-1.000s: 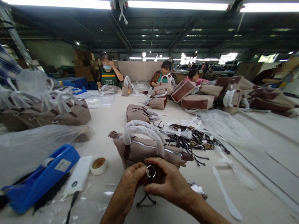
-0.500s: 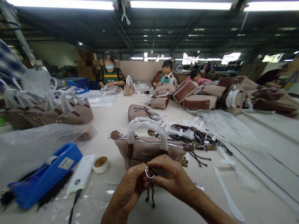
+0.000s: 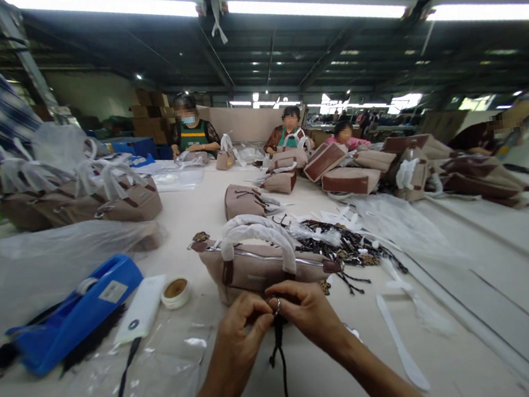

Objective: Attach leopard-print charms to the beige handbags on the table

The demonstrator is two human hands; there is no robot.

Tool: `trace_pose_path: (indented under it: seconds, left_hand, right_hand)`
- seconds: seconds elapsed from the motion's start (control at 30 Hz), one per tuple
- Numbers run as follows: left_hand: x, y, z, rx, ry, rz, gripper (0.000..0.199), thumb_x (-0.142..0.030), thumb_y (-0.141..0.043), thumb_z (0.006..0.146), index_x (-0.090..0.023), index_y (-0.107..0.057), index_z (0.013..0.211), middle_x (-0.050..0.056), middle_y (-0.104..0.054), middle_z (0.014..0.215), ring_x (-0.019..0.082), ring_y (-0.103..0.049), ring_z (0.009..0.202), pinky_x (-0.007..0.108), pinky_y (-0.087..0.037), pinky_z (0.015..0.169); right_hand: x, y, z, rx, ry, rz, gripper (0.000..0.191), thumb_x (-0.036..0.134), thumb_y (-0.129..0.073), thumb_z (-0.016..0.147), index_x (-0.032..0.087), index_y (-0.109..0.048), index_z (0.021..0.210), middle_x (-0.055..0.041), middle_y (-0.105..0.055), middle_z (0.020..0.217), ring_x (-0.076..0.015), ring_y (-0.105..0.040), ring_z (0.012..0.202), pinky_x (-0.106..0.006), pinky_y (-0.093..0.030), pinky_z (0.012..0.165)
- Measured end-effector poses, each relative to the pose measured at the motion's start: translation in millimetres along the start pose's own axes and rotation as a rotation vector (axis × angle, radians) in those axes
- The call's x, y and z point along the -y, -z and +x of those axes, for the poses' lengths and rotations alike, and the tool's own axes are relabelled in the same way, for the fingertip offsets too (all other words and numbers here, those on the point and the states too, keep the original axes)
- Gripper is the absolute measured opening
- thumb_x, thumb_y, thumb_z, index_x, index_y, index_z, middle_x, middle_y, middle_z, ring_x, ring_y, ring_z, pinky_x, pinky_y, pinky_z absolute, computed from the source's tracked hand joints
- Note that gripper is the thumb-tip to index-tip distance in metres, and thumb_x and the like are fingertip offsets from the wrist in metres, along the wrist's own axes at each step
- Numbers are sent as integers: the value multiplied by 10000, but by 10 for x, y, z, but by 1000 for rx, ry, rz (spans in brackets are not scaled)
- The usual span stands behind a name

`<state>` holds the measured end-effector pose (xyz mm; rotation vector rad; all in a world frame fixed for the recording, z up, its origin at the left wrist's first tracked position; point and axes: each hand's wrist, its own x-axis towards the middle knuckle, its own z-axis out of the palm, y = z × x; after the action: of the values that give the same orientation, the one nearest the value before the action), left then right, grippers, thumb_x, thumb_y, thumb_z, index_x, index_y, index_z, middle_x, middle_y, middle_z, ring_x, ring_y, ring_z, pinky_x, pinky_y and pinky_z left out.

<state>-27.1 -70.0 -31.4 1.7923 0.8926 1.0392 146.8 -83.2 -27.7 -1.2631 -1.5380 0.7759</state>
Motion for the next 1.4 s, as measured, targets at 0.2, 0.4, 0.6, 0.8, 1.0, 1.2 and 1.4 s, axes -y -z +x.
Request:
trace_pose_path:
  seconds: [0.2,0.4,0.6,0.8,1.0,1.2,1.4]
  left_hand:
    - [67,12,63,-71,15,56,101,-275,-548,881,-214,-592,813,13,-605,821,195,-583,799,290,-443,747]
    - [60,-43,8,-87,-180,170,21,-233,-626,833,-225,-613,847,14,-625,877,194,-583,859,290,-439,792]
    - [61,-27,67,-145,42,86,113,-322,-583,859,-215,-589,823,-12,-612,772,174,-586,738,277,-457,693]
    - [108,38,138,-1,179,-136,217,-392,-606,846,-190,-627,921,8,-664,818,186,-613,787,275,-468,708]
    - [161,41,162,27,224,-360,275,-429,-689,773,-161,-626,787,-25,-595,630,127,-529,592,230,-406,567]
    - [188,70,158,-14,250,-399,291,-416,-724,744,-163,-585,717,-38,-546,600,108,-466,571,218,-365,551]
    - [235,83,138,15,182,-350,281,-417,-680,788,-166,-580,713,-37,-504,642,116,-440,619,226,-356,585]
  right_hand:
    - [-2,41,-8,44,-123,232,133,238,-635,792,198,-697,901,-11,-719,822,-155,-631,731,-239,-484,651]
    - [57,28,13,56,-185,291,114,250,-657,759,169,-687,834,2,-676,726,-131,-579,668,-225,-445,614]
    - [51,2,23,153,-230,306,177,260,-683,744,144,-680,877,18,-610,681,-97,-486,588,-208,-355,532]
    - [67,13,9,227,-240,373,225,309,-713,746,144,-656,888,7,-605,718,-112,-502,635,-229,-366,581]
    - [59,43,-28,310,-242,530,306,416,-687,805,139,-645,928,-26,-644,802,-115,-537,672,-242,-393,632]
    - [94,-36,-41,242,-296,450,284,257,-776,676,166,-615,891,-4,-638,776,-128,-558,654,-234,-425,583]
    - [151,-33,-28,19,-12,36,49,204,-713,736,176,-698,773,-30,-655,849,-179,-594,831,-281,-453,754]
